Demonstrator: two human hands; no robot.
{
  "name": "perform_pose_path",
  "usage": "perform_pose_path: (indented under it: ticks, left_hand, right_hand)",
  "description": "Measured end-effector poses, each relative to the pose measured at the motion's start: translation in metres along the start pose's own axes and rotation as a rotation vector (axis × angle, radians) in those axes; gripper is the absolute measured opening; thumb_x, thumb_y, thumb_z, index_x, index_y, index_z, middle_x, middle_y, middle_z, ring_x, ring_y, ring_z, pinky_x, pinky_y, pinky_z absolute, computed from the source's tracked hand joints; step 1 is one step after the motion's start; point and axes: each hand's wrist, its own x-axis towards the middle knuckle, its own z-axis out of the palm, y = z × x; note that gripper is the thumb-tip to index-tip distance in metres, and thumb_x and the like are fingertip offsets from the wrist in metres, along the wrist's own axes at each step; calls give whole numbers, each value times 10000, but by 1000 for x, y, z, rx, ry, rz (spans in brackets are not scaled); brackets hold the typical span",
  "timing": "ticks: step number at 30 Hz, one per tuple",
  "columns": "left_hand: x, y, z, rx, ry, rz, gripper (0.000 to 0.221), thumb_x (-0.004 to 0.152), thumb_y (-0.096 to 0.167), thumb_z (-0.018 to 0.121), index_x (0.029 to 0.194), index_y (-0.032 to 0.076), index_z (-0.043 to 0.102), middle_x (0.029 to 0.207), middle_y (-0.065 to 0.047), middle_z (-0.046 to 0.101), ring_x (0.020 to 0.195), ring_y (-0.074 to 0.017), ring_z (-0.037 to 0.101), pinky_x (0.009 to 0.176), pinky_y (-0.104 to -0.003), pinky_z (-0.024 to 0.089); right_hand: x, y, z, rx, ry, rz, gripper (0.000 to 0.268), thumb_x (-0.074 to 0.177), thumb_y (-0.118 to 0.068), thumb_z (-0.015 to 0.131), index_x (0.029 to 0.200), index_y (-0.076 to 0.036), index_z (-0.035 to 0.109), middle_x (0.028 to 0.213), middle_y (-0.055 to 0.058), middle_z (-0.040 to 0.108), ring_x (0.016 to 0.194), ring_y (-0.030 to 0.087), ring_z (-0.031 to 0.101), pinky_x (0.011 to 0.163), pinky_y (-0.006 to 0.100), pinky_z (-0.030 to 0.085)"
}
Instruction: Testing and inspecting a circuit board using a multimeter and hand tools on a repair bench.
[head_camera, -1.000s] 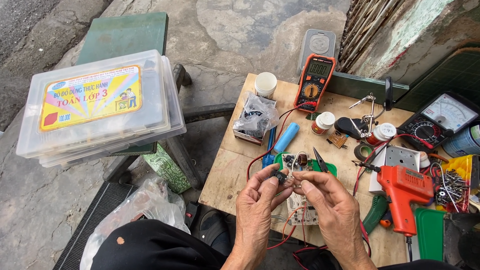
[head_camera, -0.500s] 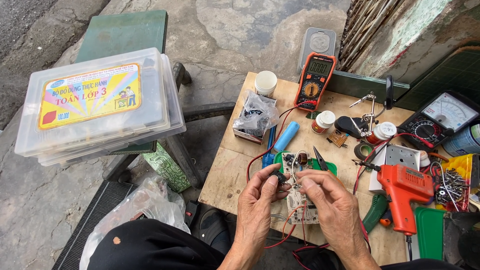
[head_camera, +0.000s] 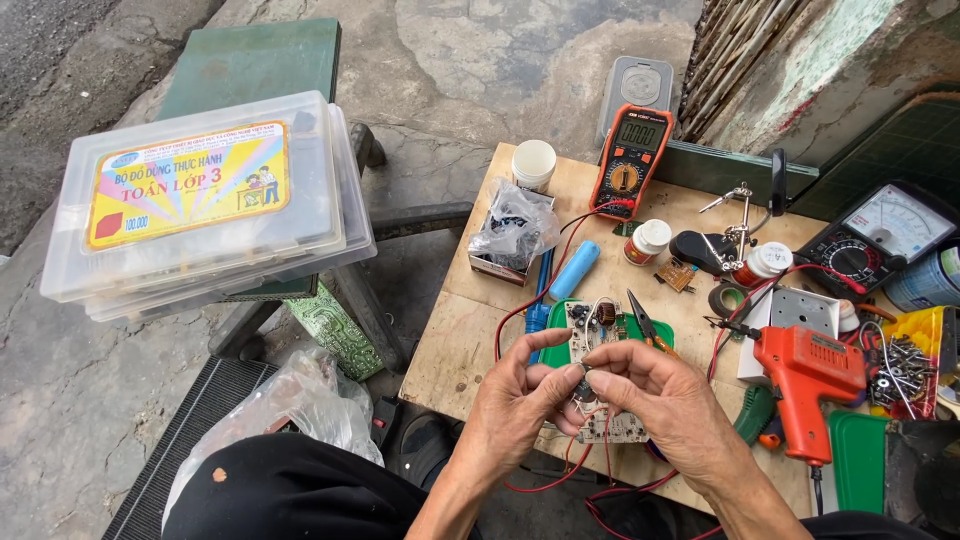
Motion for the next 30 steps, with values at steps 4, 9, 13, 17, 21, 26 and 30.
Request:
perform_pose_path:
  ticks: [4, 9, 13, 17, 21, 26, 30]
  left_hand:
    - [-2, -1, 0, 44, -24, 8, 552, 1035, 298, 726, 1506, 29, 621, 698, -74, 767, 580, -133, 713, 646, -261, 631]
    - [0, -11, 3, -136, 60, -25, 530, 1080, 373, 581, 1456, 6, 653, 987, -147, 704, 867, -233, 818, 811, -340, 715]
    - [-13, -2, 7, 149, 184, 65, 364, 1043, 310, 621, 1302, 82, 739, 1159, -121, 904, 961, -157, 860, 915, -297, 733]
    - [-14, -5, 4, 448, 160, 306, 310, 1043, 219, 704, 1348, 169, 687, 1279, -19, 875, 1186, -131, 843, 943, -299, 671]
    - [-12, -5, 6, 420, 158, 348, 280, 995, 169, 783, 1268, 145, 727, 1230, 5, 867, 1090, -114, 853, 975, -263, 681]
    - [-7, -14, 1, 450, 195, 415, 226, 995, 192, 815, 1207, 143, 755, 1167, 7, 877, 1094, -120, 877, 933, -255, 692]
    - [-10, -12, -2, 418, 169, 429, 240, 1008, 200, 800, 1232, 134, 744, 1187, -27, 882, 1151, -147, 871, 980, -278, 711]
  right_hand:
    - [-1, 2, -3, -8, -42, 24, 418, 955, -51, 788, 1366, -16, 858, 982, 140, 824, 856, 206, 735, 806, 333, 569]
    - [0, 5, -4, 9, 87, -28, 326, 958, -39, 799, 1254, 38, 914, 834, 173, 793, 681, 235, 665, 703, 342, 582]
    - [3, 9, -4, 50, 133, -61, 244, 986, 0, 767, 1207, 66, 845, 852, 202, 783, 728, 267, 731, 672, 367, 607]
    - [7, 17, -2, 82, 99, -128, 226, 979, -6, 761, 1180, 74, 826, 830, 204, 771, 725, 262, 739, 658, 368, 632]
    - [8, 17, -1, 92, 98, -104, 186, 984, 1, 754, 1146, 87, 780, 788, 250, 775, 694, 294, 734, 652, 394, 637]
    - [7, 16, 3, 116, 68, -40, 200, 1000, -9, 733, 1175, 87, 746, 769, 282, 782, 639, 331, 730, 643, 405, 622]
    - [8, 19, 2, 103, 31, -47, 272, 1007, -17, 709, 1239, 105, 783, 862, 276, 800, 685, 311, 757, 623, 385, 633]
